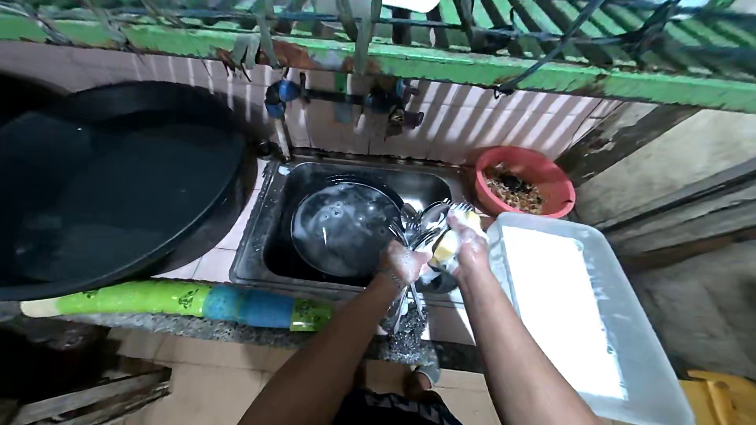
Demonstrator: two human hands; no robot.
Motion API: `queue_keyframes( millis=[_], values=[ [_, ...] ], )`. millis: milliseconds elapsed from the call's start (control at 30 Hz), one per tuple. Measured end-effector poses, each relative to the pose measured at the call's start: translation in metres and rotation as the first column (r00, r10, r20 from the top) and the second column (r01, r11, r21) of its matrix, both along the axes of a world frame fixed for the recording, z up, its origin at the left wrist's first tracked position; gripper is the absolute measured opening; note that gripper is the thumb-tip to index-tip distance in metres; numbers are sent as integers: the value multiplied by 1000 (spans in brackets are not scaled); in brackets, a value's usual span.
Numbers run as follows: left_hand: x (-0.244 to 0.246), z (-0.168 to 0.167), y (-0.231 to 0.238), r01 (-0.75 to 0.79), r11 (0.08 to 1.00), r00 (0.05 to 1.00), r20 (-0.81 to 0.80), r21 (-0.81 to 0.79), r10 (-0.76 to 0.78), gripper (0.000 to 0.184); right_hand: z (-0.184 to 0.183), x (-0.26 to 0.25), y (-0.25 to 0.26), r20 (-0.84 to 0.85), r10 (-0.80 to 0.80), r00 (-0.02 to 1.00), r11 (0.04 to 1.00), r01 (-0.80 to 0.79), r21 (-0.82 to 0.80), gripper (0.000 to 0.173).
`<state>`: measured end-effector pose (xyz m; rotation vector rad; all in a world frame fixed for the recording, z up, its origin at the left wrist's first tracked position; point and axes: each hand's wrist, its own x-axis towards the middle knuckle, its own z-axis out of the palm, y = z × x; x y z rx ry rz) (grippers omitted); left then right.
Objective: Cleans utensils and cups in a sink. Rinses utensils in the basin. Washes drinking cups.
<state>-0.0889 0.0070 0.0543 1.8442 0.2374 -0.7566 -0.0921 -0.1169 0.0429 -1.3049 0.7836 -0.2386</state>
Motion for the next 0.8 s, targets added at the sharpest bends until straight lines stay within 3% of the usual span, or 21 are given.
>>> queue_keyframes(
  millis=[67, 167, 233, 400, 533, 633, 700, 800],
  values=[
    [1, -3, 0, 38, 999, 999, -13, -20, -39, 38, -4, -3, 6, 21, -34, 999, 997, 32, 69, 38],
    [5, 0, 6, 129, 990, 992, -11, 59, -129, 39, -3, -19, 20, -71, 113, 991, 988, -104, 116, 29],
    [-1, -2, 15, 103, 994, 995, -18, 29, -102, 44, -6, -22, 20, -112, 167, 980, 980, -151, 133, 29],
    [-8, -16, 54, -88, 996, 996, -19, -34, 87, 36, -8, 8, 14, -246, 254, 935, 956, -281, -80, 50],
    [-6, -27, 78, -146, 983, 989, 7, -109, 148, 35, -20, 54, 28, -366, 353, 861, 839, -465, -283, 62],
    [1, -31, 77, -250, 940, 967, -14, -232, 254, 22, -40, 83, 37, -366, 368, 854, 810, -489, -325, 63],
    [12, -36, 76, -283, 915, 959, -63, -287, 277, 26, -46, 86, 41, -342, 406, 848, 824, -501, -264, 70],
    [26, -37, 82, -217, 920, 975, -114, -326, 190, 34, -45, 66, 52, -191, 439, 878, 887, -458, -66, 77]
  ],
)
